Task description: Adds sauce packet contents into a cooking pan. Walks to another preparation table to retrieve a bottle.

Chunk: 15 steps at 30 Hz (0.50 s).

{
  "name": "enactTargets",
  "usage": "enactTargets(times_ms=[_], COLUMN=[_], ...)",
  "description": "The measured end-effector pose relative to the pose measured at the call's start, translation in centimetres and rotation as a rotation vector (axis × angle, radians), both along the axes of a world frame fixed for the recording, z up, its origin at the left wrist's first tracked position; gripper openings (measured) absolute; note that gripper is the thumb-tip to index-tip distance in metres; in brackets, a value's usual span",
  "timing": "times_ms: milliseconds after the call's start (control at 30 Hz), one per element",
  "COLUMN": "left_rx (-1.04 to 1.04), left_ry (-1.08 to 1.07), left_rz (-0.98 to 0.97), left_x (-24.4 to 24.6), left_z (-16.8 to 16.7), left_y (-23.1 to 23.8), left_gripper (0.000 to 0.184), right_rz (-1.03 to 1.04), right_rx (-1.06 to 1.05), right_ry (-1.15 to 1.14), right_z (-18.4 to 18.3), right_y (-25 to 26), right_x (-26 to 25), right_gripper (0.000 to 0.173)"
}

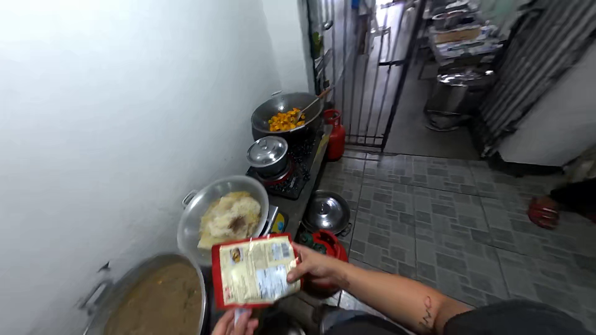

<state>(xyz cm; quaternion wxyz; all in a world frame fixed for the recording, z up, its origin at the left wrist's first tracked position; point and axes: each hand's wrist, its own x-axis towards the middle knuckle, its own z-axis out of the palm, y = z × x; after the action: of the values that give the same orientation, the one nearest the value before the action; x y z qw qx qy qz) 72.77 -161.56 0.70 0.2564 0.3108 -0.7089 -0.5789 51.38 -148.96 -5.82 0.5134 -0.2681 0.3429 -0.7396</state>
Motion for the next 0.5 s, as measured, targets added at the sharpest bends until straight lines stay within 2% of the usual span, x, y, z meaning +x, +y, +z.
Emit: enactTargets(times_ms=[67,200,267,367,467,500], left_rx=[0.169,0.730,0.839,0.756,0.458,0.334], left_ry=[-0.003,0.172,0.244,0.258,0.257,0.240], left_rz=[0.019,-0.007,-0.057,-0.009,0.128,0.180], left_x=[-0.6,-1.6,-2.4,-4.4,-6.6,-7.4], left_z=[0.7,0.6,0.3,0.6,0.7,0.7], left_y=[-0.6,-1.9,-2.2,-3.0,-4.2,-4.5], left_gripper=[0.021,0.051,0.055,0.054,0.025,0.024], right_rz=[-0.060,-0.047,-0.001,0.026,0.017,0.006], right_rx=[0.040,0.049,0.030,0.022,0.019,0.019], right_ry=[0.036,0.110,0.118,0.072,0.025,0.014], right_z=[1.0,1.4,1.4,0.9,-0.1,-0.3], right_y=[-0.9,-3.6,-4.8,-6.6,-8.4,-8.9], right_x=[-0.4,-3.0,-4.4,-6.2,-7.8,-8.4], right_gripper=[0.071,0.062,0.059,0.057,0.057,0.058])
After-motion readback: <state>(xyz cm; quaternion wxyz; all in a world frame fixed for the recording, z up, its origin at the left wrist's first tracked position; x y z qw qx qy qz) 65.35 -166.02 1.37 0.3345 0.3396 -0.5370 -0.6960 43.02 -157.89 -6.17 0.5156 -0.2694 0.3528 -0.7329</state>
